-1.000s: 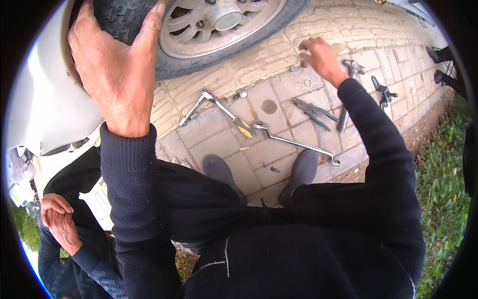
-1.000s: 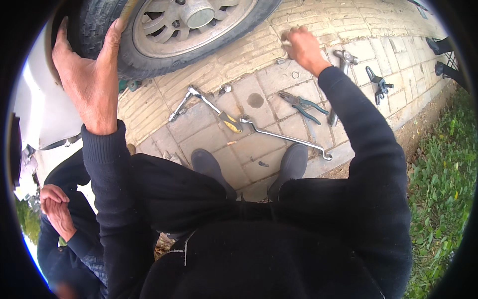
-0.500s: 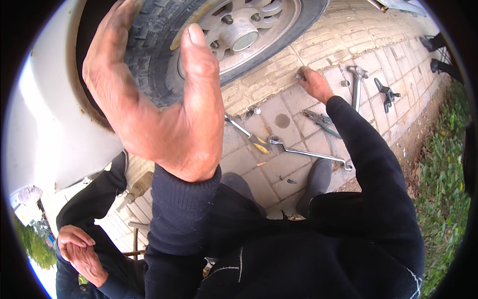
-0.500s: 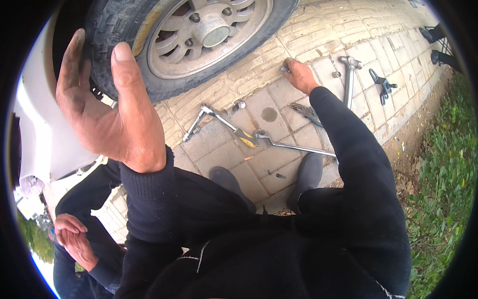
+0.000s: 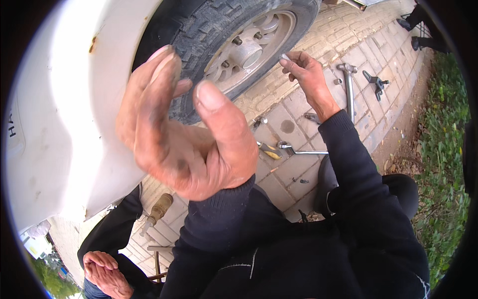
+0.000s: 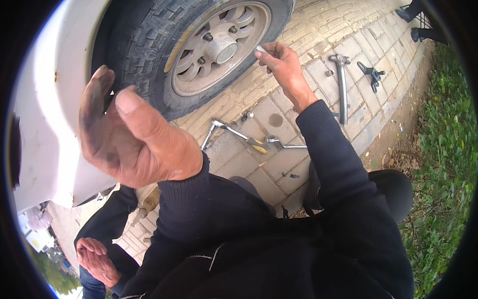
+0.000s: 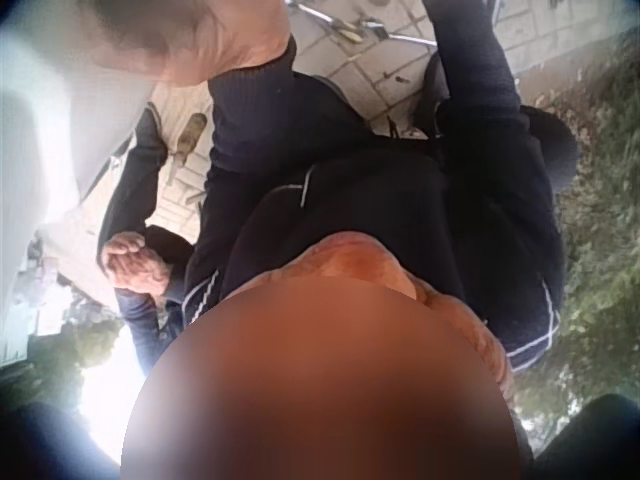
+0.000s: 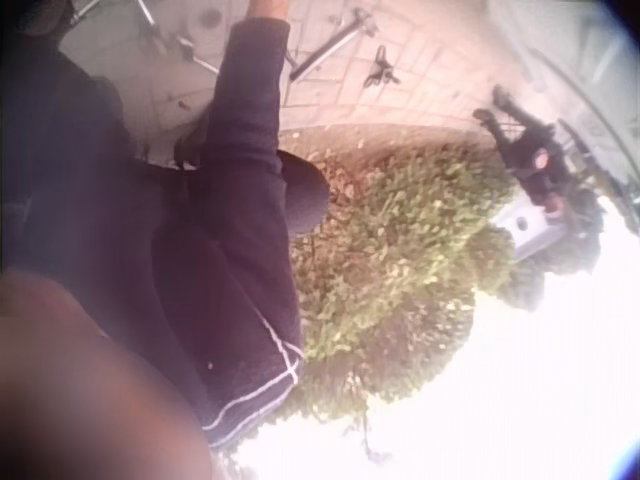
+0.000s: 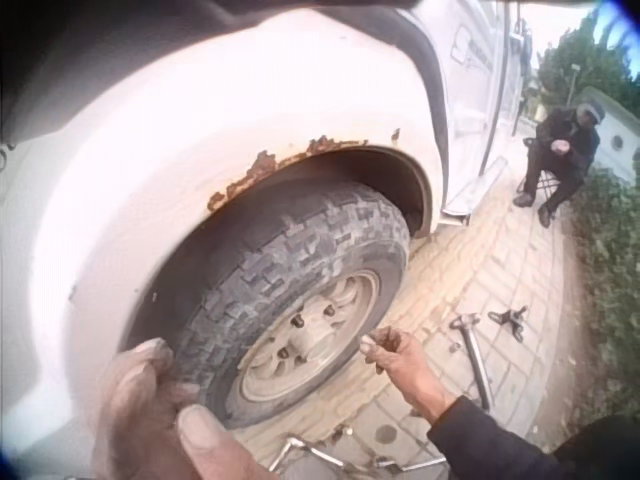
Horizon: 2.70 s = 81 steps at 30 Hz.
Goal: The person works on a car wheel hub, using a screwdriver and pliers to adjust components. They lift and position a tire onto the hub, then remove it again to continue working on the hub with pliers and a wrench.
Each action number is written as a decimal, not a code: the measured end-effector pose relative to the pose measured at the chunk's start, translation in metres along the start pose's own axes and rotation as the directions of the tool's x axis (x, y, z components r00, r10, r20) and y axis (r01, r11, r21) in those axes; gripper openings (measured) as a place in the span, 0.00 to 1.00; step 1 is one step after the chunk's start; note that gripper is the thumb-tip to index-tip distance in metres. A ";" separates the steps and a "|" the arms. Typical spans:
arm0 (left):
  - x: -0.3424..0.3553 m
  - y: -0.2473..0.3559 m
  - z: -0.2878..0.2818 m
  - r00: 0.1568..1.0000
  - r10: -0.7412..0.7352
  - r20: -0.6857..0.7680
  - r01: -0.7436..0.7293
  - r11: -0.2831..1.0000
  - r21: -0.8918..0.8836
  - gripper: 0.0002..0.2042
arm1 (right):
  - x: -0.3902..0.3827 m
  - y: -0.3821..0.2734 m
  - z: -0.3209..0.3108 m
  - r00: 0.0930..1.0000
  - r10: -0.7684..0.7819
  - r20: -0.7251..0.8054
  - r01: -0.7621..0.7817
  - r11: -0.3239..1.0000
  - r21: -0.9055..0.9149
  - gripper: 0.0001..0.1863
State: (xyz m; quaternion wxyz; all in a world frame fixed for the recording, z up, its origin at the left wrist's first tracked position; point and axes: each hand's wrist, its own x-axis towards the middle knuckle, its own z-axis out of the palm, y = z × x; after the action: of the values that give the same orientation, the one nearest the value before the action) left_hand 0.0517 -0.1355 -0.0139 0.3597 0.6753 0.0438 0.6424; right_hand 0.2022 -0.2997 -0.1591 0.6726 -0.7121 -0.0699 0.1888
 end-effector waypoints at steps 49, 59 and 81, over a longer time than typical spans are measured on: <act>-0.019 0.007 -0.021 0.862 -0.032 0.506 -0.135 0.947 0.290 0.16 | 0.052 -0.016 0.053 0.991 -0.041 -0.128 0.030 0.996 -0.088 0.20; -0.025 0.008 -0.020 0.845 -0.048 0.533 -0.136 0.944 0.301 0.17 | 0.058 -0.009 0.050 0.968 -0.184 -0.173 0.127 0.947 -0.296 0.21; -0.034 0.015 -0.020 0.751 -0.139 0.646 -0.052 0.962 0.267 0.13 | 0.061 -0.011 0.052 0.967 -0.213 -0.137 0.129 0.880 -0.457 0.28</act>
State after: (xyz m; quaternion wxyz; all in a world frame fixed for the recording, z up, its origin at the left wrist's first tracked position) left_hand 0.0221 -0.1559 -0.0357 0.2723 0.8990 0.0166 0.3425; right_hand 0.2410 -0.2288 -0.1606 0.5100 -0.8519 -0.1117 0.0412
